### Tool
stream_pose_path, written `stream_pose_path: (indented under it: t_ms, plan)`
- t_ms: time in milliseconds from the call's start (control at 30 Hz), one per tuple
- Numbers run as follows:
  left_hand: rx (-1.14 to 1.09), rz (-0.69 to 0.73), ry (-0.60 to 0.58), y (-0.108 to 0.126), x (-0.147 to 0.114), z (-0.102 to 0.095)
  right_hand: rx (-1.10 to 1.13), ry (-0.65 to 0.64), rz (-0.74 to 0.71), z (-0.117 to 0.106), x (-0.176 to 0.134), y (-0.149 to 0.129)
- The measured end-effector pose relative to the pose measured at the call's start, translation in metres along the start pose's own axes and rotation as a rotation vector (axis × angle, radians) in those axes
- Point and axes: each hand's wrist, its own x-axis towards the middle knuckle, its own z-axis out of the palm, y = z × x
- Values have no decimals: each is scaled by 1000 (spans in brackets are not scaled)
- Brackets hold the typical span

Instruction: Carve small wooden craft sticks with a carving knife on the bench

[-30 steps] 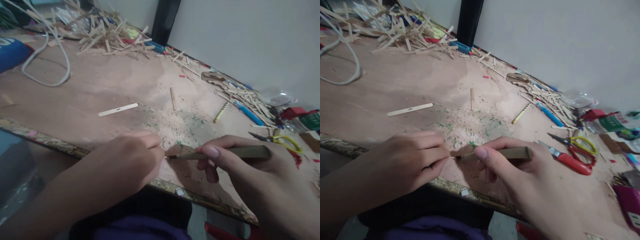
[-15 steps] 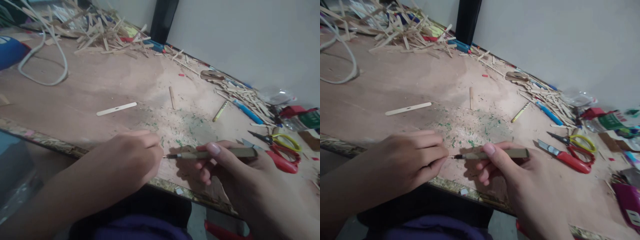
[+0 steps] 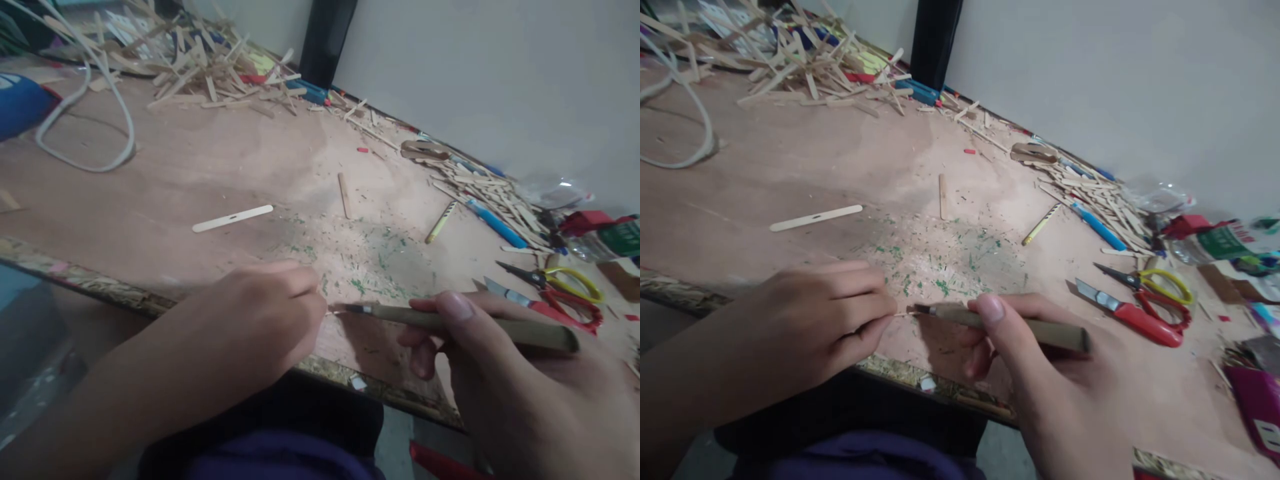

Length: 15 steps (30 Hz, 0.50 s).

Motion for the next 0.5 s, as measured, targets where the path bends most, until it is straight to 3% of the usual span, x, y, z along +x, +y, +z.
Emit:
stream_pose_path:
  t_ms: [67,267,500]
  plan:
    - [-2,-12,1,0,-1,0,-55,69,-67,3,-8,-5]
    - [-7,-6,13,3,-2,-2,-29,96,-225,5,-12,-2]
    - [10,-21,13,5,3,-3,-114,27,-345,1,-15,0]
